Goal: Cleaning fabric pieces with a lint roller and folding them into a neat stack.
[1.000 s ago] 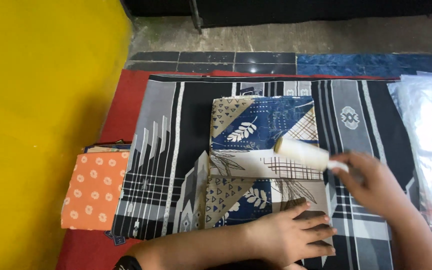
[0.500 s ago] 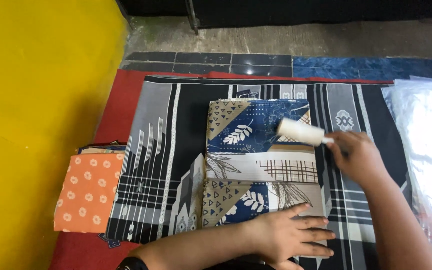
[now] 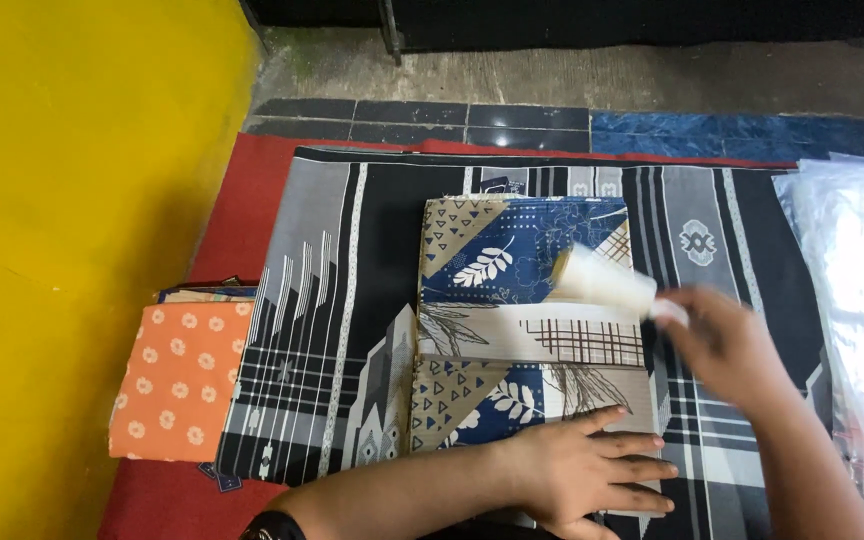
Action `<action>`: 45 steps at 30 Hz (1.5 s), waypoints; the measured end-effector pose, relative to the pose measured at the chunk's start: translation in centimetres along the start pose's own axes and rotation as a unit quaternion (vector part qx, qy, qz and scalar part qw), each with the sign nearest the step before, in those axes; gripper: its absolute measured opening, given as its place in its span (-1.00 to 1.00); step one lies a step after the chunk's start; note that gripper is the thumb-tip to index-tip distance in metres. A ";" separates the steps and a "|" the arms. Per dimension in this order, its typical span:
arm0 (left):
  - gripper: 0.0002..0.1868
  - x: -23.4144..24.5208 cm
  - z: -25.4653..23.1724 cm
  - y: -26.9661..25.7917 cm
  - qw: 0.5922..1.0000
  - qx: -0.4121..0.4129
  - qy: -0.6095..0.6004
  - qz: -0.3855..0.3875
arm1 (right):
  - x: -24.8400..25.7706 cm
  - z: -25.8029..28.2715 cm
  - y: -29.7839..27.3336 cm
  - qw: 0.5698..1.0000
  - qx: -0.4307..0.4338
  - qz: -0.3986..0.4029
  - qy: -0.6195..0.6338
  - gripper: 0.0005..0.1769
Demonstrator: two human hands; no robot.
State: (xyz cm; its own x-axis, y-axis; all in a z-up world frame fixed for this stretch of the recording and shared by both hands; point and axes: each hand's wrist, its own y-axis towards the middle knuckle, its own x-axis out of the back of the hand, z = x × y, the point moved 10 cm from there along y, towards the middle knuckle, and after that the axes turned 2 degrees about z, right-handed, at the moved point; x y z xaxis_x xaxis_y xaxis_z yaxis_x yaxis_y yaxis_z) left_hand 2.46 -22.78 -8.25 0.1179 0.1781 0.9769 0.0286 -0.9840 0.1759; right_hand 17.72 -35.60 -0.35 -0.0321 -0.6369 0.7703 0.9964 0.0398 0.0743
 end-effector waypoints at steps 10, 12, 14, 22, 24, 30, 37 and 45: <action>-0.32 1.4 0.2 -0.4 0.999 0.021 -0.020 -0.028 | -3.4 -0.4 -3.4 0.996 0.023 0.042 -0.074 -0.80; -0.31 1.5 0.1 -0.5 0.998 0.008 -0.037 -0.042 | -2.5 0.0 -1.0 0.991 0.076 -0.030 -0.105 -0.81; -0.30 0.8 0.1 -0.3 0.999 0.005 -0.027 -0.037 | -2.4 -2.1 1.7 0.986 0.083 -0.062 -0.131 -0.80; -0.30 0.1 0.0 -0.1 1.000 0.003 -0.010 -0.027 | -0.3 -3.3 5.8 0.977 0.056 -0.156 -0.135 -0.75; -0.30 0.1 -0.1 -0.2 1.000 0.008 0.001 -0.020 | -0.5 -1.7 4.2 0.986 0.064 -0.127 -0.088 -0.74; -0.34 -2.3 0.1 0.3 0.999 -0.003 -0.033 0.018 | -4.7 4.7 -3.9 0.991 0.096 0.095 -0.018 -0.79; -0.34 -0.4 0.0 0.5 0.999 -0.002 0.031 0.027 | -6.7 4.2 -1.4 0.986 0.127 0.038 -0.097 -0.79; -0.42 -1.4 0.4 0.4 1.000 0.012 -0.008 0.012 | -5.3 1.1 6.0 0.962 0.055 -0.123 -0.239 -0.80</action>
State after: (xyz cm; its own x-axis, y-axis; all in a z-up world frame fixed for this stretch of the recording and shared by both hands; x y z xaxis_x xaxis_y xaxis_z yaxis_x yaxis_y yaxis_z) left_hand 2.67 -23.42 -9.60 0.1344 0.1546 0.9788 0.0500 -0.9876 0.1491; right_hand 23.80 -31.11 -3.25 -0.3243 -0.2120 0.9219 0.9406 0.0314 0.3381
